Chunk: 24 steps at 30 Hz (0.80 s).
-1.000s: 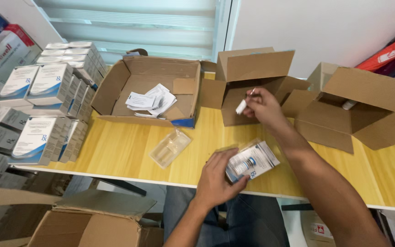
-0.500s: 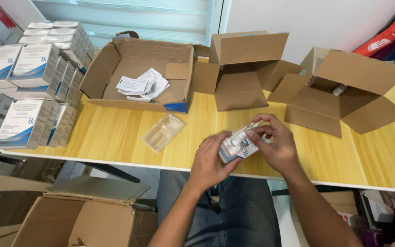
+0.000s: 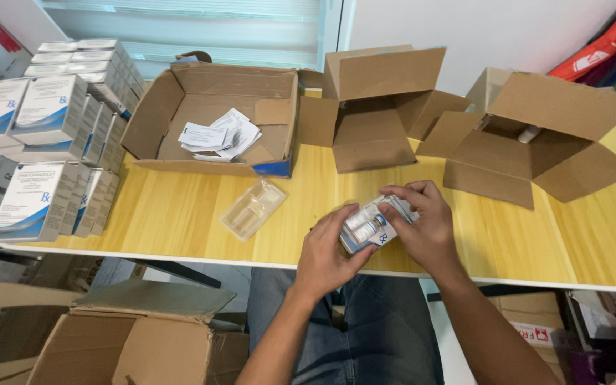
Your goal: The person sits at a table and packs small vials and instruction leaflets into white and blue cardboard boxes. They open each box, insert the contents, close the flaps, and place the finished boxes into a larger shipping carton.
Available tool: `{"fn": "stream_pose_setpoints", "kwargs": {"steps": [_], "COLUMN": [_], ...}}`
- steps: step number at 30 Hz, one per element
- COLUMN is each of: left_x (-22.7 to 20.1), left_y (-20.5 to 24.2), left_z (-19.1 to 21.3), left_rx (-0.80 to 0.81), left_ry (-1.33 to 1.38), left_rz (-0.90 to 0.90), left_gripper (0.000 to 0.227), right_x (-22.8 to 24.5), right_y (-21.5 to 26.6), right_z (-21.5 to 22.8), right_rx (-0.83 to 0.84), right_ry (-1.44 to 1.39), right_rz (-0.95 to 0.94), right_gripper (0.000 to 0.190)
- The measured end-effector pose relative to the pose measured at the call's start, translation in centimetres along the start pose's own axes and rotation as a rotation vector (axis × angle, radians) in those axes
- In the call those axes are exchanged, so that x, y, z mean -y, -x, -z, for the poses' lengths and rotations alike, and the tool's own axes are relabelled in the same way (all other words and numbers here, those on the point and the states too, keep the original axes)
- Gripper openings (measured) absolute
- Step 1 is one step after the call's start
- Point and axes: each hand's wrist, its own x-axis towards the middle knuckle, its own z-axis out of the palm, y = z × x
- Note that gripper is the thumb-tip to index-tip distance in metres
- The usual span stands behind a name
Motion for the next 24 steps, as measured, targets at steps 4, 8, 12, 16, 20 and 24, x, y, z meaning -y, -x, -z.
{"fn": "stream_pose_setpoints", "kwargs": {"steps": [4, 8, 12, 16, 20, 24], "left_x": [0.1, 0.3, 0.3, 0.3, 0.1, -0.3], "left_y": [0.2, 0.2, 0.2, 0.2, 0.2, 0.3], "left_z": [-0.1, 0.2, 0.1, 0.2, 0.2, 0.8], "left_rx": [0.004, 0.017, 0.035, 0.04, -0.006, -0.04], "left_ry": [0.002, 0.003, 0.057, 0.023, 0.008, 0.048], "left_rz": [-0.006, -0.031, -0.001, -0.024, -0.103, -0.103], "left_gripper": [0.07, 0.069, 0.069, 0.055, 0.05, 0.056], "right_x": [-0.3, -0.7, -1.2, -1.3, -1.3, -1.4], "right_y": [0.8, 1.3, 1.6, 2.0, 3.5, 3.9], "right_z": [-0.3, -1.1, -1.6, -2.0, -2.0, -2.8], "right_rx": [-0.064, -0.143, -0.216, -0.216, -0.326, -0.214], "right_ry": [-0.003, -0.05, -0.027, -0.104, 0.29, 0.286], "right_rz": [0.059, 0.094, 0.102, 0.052, 0.419, 0.487], "right_gripper": [0.029, 0.028, 0.037, 0.044, 0.019, 0.011]}}
